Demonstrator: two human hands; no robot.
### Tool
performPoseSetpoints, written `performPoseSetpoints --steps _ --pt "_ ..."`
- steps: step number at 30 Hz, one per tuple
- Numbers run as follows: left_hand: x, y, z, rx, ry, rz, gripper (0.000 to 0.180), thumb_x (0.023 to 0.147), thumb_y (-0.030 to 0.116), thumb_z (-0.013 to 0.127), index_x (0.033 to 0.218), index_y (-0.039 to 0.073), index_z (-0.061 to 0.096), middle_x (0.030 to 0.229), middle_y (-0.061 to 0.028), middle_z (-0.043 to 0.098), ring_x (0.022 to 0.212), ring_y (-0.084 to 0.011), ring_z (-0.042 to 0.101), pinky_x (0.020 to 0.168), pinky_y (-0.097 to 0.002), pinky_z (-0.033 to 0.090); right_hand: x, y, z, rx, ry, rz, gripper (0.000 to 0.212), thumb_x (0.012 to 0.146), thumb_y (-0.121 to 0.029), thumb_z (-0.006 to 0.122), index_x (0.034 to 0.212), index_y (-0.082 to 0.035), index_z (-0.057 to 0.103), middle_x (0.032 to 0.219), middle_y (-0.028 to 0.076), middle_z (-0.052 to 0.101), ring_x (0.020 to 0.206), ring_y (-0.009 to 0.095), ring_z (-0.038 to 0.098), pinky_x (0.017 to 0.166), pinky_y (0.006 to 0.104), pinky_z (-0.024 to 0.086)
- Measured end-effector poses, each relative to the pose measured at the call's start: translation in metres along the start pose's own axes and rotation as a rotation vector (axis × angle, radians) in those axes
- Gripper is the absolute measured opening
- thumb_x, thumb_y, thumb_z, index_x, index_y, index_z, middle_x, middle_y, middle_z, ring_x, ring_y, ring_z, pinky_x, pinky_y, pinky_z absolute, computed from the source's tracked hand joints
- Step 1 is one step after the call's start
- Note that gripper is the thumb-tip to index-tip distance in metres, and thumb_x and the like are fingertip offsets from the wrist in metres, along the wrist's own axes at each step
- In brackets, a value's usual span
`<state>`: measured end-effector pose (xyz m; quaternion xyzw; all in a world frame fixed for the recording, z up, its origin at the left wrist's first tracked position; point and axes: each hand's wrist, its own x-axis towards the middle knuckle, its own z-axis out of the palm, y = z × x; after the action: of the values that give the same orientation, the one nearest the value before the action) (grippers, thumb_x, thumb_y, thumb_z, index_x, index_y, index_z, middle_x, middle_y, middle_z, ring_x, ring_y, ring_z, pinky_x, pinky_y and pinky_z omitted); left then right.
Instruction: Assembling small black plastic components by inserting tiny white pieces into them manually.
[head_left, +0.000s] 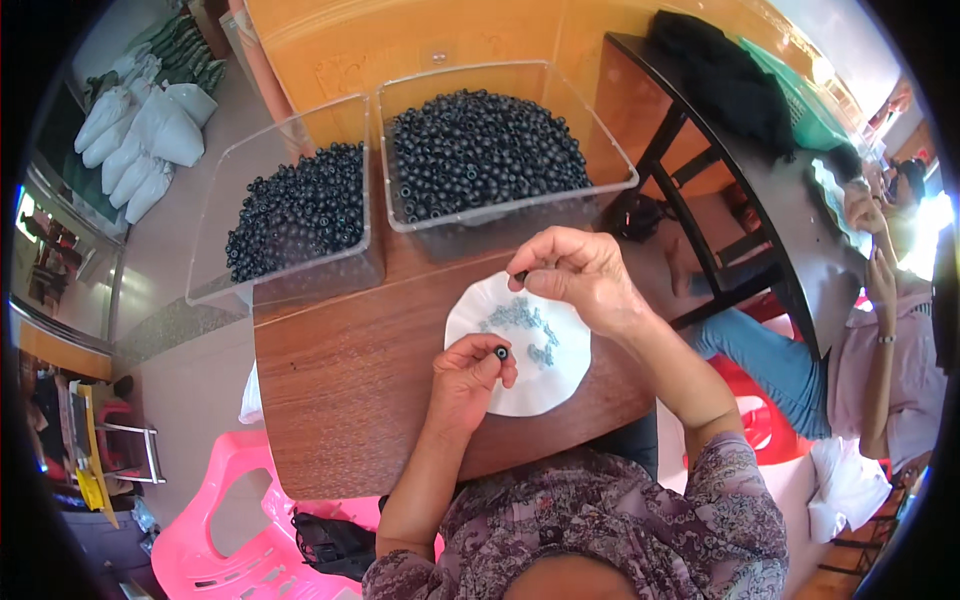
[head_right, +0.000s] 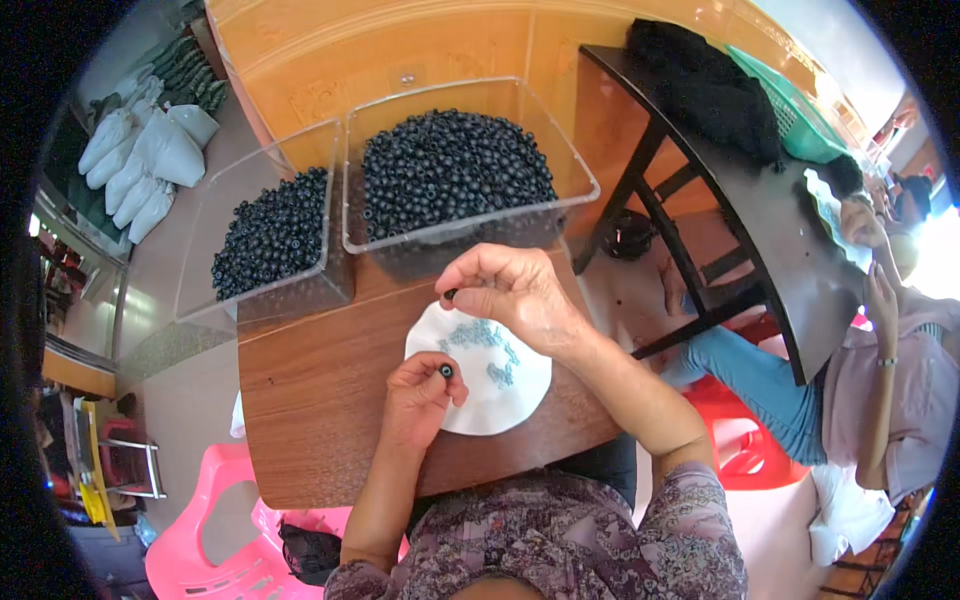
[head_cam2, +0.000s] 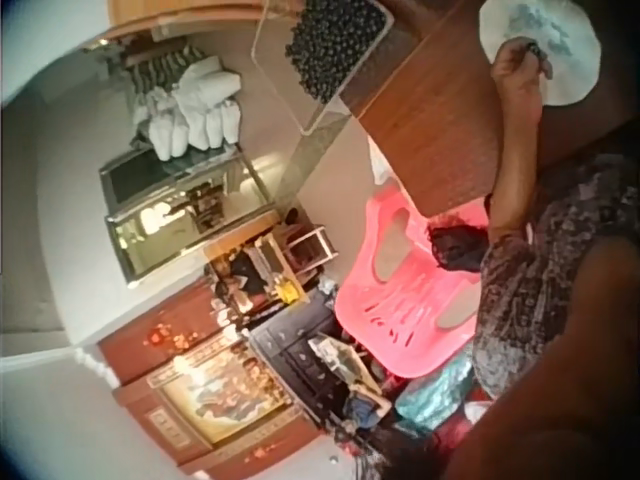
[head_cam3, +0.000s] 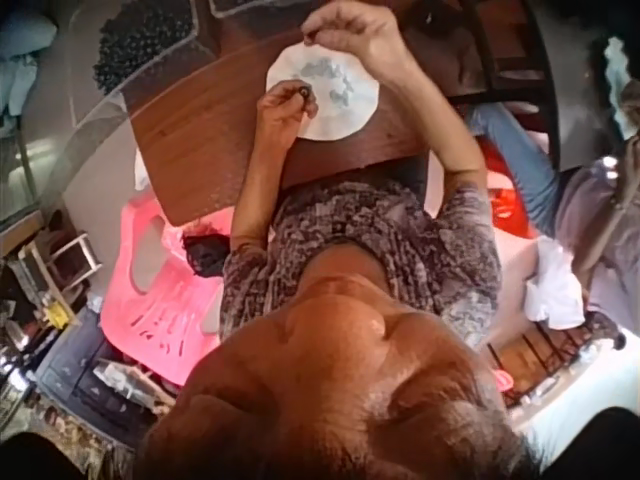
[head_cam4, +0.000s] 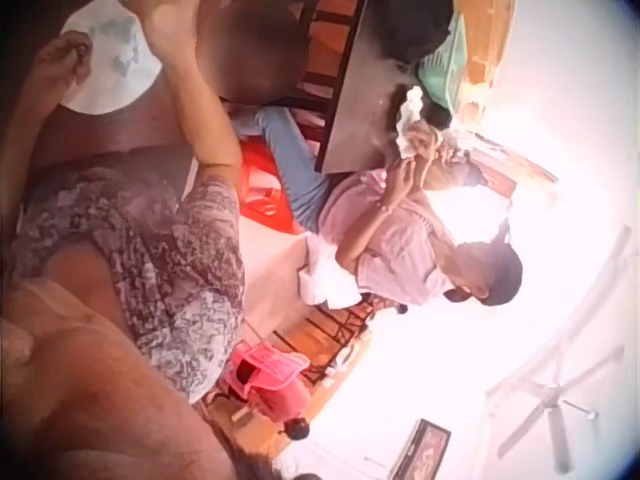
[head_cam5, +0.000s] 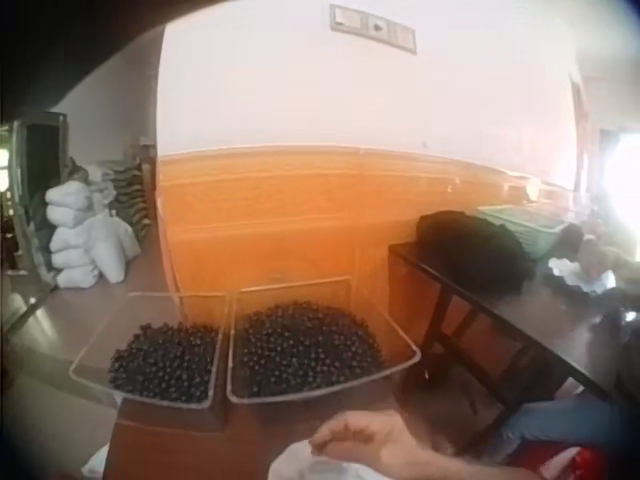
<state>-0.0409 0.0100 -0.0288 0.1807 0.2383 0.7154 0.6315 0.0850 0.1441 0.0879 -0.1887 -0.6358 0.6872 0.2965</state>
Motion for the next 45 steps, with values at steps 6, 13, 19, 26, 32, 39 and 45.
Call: performPoseSetpoints --steps 6,13,19,26,32,39,45 --pt "-0.014 0.004 0.019 -0.009 0.013 0.016 0.015 0.082 0.003 0.061 0.095 -0.005 0.059 0.084 -0.0131 0.062 0.068 -0.0194 0.058 0.062 -0.0308 0.046 -0.041 0.01 0.012 0.071 0.029 0.071 0.022 0.077 0.007 0.061 0.099 0.002 0.061 0.088 0.009 0.064 0.083 0.012 0.061 0.073 0.0239 0.049" --pt "-0.029 0.004 0.03 -0.002 0.084 0.02 0.014 0.083 0.004 0.061 0.095 -0.004 0.059 0.084 -0.0121 0.062 0.067 -0.0184 0.056 0.062 -0.0293 0.045 -0.06 0.031 0.016 0.098 0.051 0.1 0.018 0.074 0.009 0.063 0.091 0.002 0.065 0.091 0.009 0.063 0.084 0.014 0.06 0.074 0.0251 0.049" --pt "-0.035 -0.002 0.034 -0.005 0.121 0.005 0.015 0.083 0.003 0.061 0.096 -0.004 0.06 0.084 -0.0121 0.062 0.067 -0.018 0.057 0.061 -0.0289 0.045 -0.074 0.045 0.02 0.16 0.081 0.072 0.019 0.071 0.01 0.066 0.088 0.002 0.066 0.09 0.008 0.062 0.083 0.012 0.058 0.073 0.0239 0.049" --pt "-0.042 -0.004 0.04 0.062 0.153 0.011 0.016 0.084 0.005 0.061 0.098 -0.003 0.059 0.083 -0.0119 0.061 0.068 -0.0171 0.056 0.06 -0.0296 0.046 -0.083 0.041 0.026 0.155 0.141 0.068 0.017 0.071 0.012 0.064 0.086 0.003 0.067 0.085 0.007 0.063 0.079 0.013 0.059 0.073 0.0246 0.048" --pt "-0.047 -0.006 0.043 0.079 0.18 -0.005 0.017 0.083 0.004 0.061 0.099 -0.003 0.059 0.082 -0.0119 0.061 0.067 -0.0168 0.056 0.06 -0.029 0.046 -0.09 0.042 0.029 0.085 0.191 0.093 0.016 0.073 0.011 0.064 0.086 0.003 0.067 0.084 0.008 0.064 0.078 0.013 0.059 0.073 0.0253 0.048" --pt "-0.05 -0.008 0.046 0.095 0.177 0.0 0.017 0.083 0.004 0.061 0.099 -0.004 0.059 0.082 -0.0123 0.061 0.067 -0.0171 0.057 0.06 -0.0291 0.046 -0.096 0.043 0.03 0.118 0.215 0.123 0.016 0.072 0.011 0.064 0.086 0.003 0.067 0.084 0.007 0.064 0.077 0.013 0.059 0.072 0.0243 0.048" --pt "-0.054 -0.011 0.05 0.103 0.18 0.002 0.018 0.083 0.003 0.061 0.099 -0.005 0.059 0.083 -0.0131 0.062 0.067 -0.0173 0.058 0.06 -0.0296 0.047 -0.102 0.046 0.028 0.008 0.183 -0.008 0.018 0.072 0.012 0.064 0.087 0.002 0.066 0.087 0.007 0.063 0.083 0.013 0.059 0.074 0.0242 0.047"
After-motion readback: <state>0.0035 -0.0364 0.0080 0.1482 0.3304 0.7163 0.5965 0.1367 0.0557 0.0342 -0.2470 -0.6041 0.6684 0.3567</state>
